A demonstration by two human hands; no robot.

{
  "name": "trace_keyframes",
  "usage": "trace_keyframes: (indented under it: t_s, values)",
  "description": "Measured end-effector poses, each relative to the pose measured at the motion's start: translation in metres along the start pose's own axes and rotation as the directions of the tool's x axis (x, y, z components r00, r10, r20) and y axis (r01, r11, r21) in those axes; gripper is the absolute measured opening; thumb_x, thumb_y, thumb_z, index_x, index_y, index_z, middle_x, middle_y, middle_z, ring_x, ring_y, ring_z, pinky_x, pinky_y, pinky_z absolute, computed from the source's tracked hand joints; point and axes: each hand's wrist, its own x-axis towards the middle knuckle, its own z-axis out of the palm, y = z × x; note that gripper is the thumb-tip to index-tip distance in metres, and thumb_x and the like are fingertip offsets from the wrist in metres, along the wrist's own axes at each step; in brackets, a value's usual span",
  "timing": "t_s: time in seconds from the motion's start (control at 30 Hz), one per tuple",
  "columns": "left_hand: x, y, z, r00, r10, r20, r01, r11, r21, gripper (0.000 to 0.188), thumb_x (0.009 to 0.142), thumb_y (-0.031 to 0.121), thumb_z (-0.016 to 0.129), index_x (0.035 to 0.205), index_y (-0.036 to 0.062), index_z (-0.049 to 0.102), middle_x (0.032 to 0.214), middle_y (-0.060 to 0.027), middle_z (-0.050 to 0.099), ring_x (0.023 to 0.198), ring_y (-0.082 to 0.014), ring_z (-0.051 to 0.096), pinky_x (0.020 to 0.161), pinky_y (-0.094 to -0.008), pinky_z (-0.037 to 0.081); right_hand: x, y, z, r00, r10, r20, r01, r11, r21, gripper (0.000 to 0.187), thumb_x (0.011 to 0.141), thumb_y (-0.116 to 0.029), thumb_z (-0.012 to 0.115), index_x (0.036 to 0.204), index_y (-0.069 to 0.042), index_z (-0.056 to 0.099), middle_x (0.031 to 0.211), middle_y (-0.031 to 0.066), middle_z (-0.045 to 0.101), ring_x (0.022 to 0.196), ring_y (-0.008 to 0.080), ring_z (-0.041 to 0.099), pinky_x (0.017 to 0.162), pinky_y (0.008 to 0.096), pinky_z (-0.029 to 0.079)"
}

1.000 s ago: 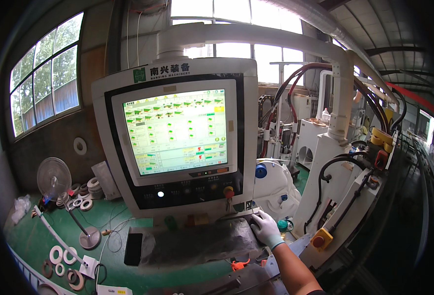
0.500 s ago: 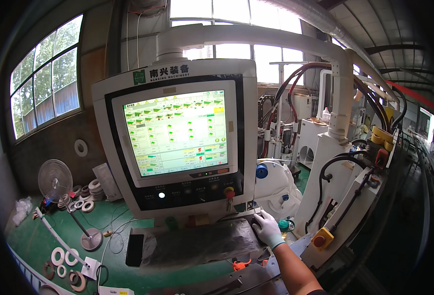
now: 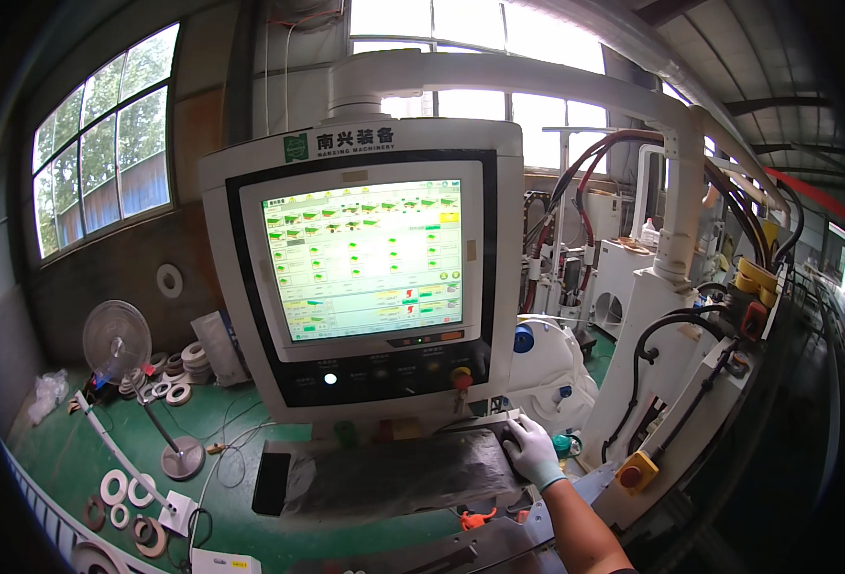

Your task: The person unspools rolls of white and brown edge banding, removes debris from the banding, and places it into a disposal bag. They then navigate the workshop to operate a machinery control interface, pressing buttons on a console.

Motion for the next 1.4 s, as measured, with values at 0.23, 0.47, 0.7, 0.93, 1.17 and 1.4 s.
trace_keyframes:
  t_s: [0.23, 0.47, 0.7, 0.93, 1.17, 1.4]
  values:
    - [-0.009, -0.001, -0.005, 0.999, -0.045, 0.011, 0.045, 0.999, 0.006, 0.062, 0.089, 0.036, 0.058, 0.141, 0.0034, 0.049, 0.147, -0.0184, 0.048, 0.139, -0.0369, 0.041, 0.118, -0.0498, 0.029, 0.006, -0.014, 0.005, 0.995, -0.066, 0.074, 0.057, 0.992, 0.115, 0.049, 0.079, -0.018, 0.073, 0.125, -0.006, 0.065, 0.132, 0.0182, 0.061, 0.117, 0.0406, 0.058, 0.101, 0.0451, 0.048]
    - [0.0, 0.001, -0.005, 1.0, -0.014, 0.001, 0.014, 1.0, 0.004, 0.062, 0.088, 0.035, 0.058, 0.14, 0.0033, 0.049, 0.146, -0.0181, 0.048, 0.138, -0.0368, 0.042, 0.116, -0.0498, 0.031, 0.002, -0.013, -0.014, 0.995, -0.096, -0.013, 0.097, 0.982, 0.161, 0.049, 0.076, -0.014, 0.074, 0.122, -0.001, 0.064, 0.124, 0.017, 0.063, 0.111, 0.0401, 0.061, 0.097, 0.045, 0.05]
    - [-0.002, -0.002, -0.003, 1.0, -0.015, -0.006, 0.015, 1.0, -0.017, 0.061, 0.088, 0.034, 0.06, 0.14, 0.0043, 0.049, 0.147, -0.018, 0.048, 0.137, -0.0366, 0.043, 0.115, -0.0497, 0.032, 0.001, -0.009, -0.005, 0.999, 0.016, 0.038, -0.013, 0.997, -0.077, 0.056, 0.079, -0.028, 0.072, 0.129, -0.006, 0.062, 0.133, 0.0143, 0.06, 0.118, 0.0375, 0.057, 0.103, 0.0463, 0.044]
    - [-0.004, -0.002, 0.002, 0.999, -0.014, -0.033, 0.014, 1.0, -0.017, 0.061, 0.087, 0.034, 0.06, 0.14, 0.0048, 0.049, 0.146, -0.018, 0.048, 0.137, -0.0365, 0.043, 0.116, -0.0496, 0.032, -0.002, -0.006, -0.005, 0.999, 0.049, 0.022, -0.048, 0.999, -0.015, 0.054, 0.078, -0.028, 0.072, 0.127, -0.008, 0.065, 0.133, 0.0143, 0.061, 0.116, 0.0378, 0.059, 0.102, 0.0456, 0.047]
    - [0.0, -0.002, -0.002, 1.0, -0.018, -0.009, 0.018, 1.0, -0.012, 0.06, 0.087, 0.034, 0.06, 0.139, 0.004, 0.05, 0.145, -0.0185, 0.049, 0.137, -0.0368, 0.043, 0.116, -0.0496, 0.032, -0.004, -0.005, -0.003, 1.0, 0.024, -0.014, -0.024, 0.999, 0.035, 0.048, 0.075, -0.024, 0.07, 0.121, -0.008, 0.069, 0.131, 0.0141, 0.063, 0.111, 0.0374, 0.063, 0.098, 0.045, 0.05]
    - [0.0, -0.002, -0.001, 1.0, -0.022, 0.003, 0.022, 1.0, -0.012, 0.061, 0.087, 0.033, 0.06, 0.139, 0.0033, 0.05, 0.145, -0.0183, 0.049, 0.137, -0.0367, 0.043, 0.115, -0.0494, 0.032, -0.003, -0.008, -0.008, 1.0, 0.004, -0.018, -0.002, 0.995, 0.101, 0.044, 0.072, -0.02, 0.067, 0.114, -0.01, 0.073, 0.128, 0.0139, 0.066, 0.107, 0.0369, 0.065, 0.096, 0.0439, 0.052]
